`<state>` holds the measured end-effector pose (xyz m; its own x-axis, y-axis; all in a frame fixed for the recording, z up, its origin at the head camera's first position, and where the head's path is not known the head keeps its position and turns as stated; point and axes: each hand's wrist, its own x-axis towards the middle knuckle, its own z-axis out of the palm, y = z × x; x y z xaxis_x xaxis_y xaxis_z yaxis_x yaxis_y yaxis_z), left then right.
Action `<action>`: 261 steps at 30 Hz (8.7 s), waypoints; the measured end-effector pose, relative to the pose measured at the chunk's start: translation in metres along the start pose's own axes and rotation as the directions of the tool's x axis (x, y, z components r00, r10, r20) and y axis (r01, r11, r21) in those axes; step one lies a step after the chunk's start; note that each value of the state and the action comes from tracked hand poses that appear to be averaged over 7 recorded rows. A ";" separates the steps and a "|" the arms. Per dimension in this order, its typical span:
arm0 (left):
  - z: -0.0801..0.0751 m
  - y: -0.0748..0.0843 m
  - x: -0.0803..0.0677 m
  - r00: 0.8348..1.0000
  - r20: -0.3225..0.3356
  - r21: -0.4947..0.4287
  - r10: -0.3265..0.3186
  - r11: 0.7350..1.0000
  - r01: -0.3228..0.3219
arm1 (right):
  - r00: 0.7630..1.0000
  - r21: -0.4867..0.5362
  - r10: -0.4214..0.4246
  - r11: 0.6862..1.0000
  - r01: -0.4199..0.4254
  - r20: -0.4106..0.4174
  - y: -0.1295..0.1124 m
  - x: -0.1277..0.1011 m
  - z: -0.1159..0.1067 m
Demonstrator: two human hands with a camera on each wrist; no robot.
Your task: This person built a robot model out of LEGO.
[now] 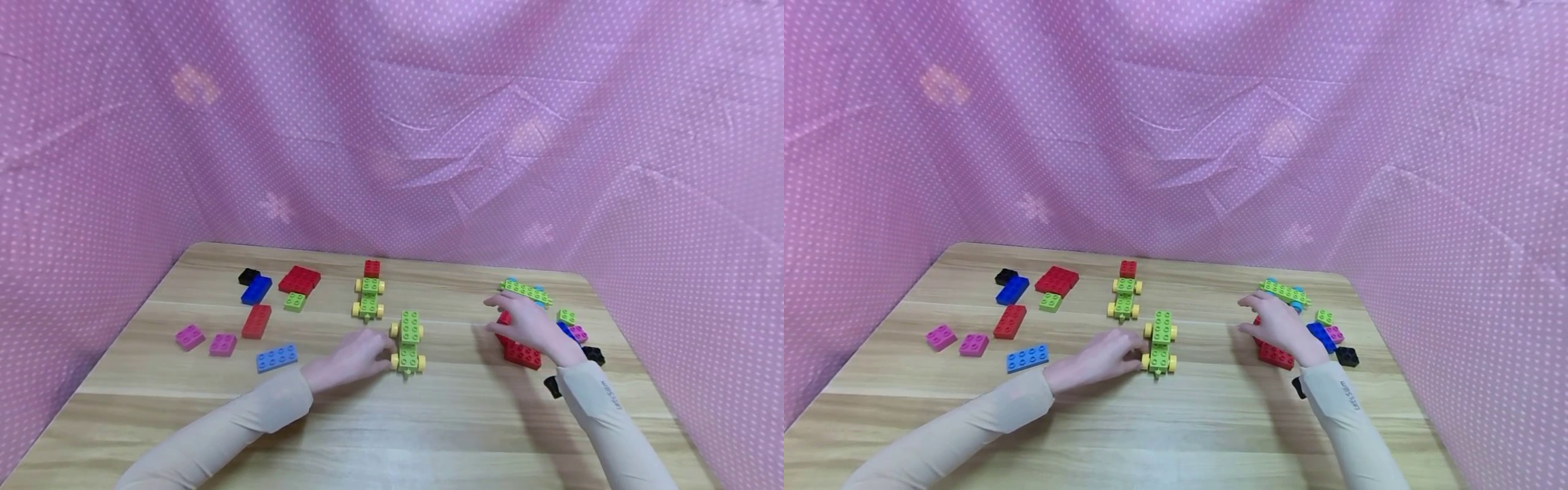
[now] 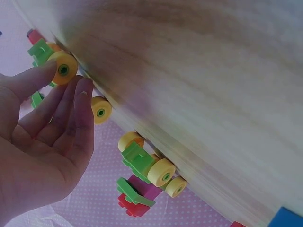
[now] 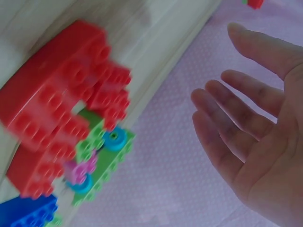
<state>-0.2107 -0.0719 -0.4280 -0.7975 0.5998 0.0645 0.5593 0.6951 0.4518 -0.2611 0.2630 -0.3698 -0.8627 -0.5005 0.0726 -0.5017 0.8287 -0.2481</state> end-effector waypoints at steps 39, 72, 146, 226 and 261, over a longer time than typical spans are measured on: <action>0.000 -0.001 -0.001 1.000 0.019 -0.037 -0.014 0.999 0.015 | 0.994 0.032 -0.027 0.999 0.024 0.105 0.023 0.001 0.023; -0.001 -0.001 -0.001 1.000 0.018 -0.015 -0.010 1.000 0.011 | 0.991 0.116 -0.096 0.990 0.085 0.089 0.009 0.006 0.030; 0.005 0.003 -0.002 0.993 -0.042 -0.202 -0.107 0.975 0.096 | 0.921 0.195 -0.390 0.904 0.381 0.007 -0.081 0.069 0.014; 0.002 0.000 -0.001 0.992 -0.015 -0.235 -0.123 0.965 0.116 | 0.934 0.238 -0.351 0.915 0.326 0.069 -0.092 0.084 0.026; 0.003 -0.001 -0.001 0.994 -0.020 -0.224 -0.109 0.969 0.102 | 0.924 0.170 -0.382 0.912 0.372 0.027 -0.099 0.081 0.029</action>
<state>-0.2097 -0.0720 -0.4308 -0.8582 0.5123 0.0324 0.4099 0.6459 0.6440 -0.2800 0.1332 -0.3677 -0.6034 -0.7858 0.1357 -0.7681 0.5270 -0.3639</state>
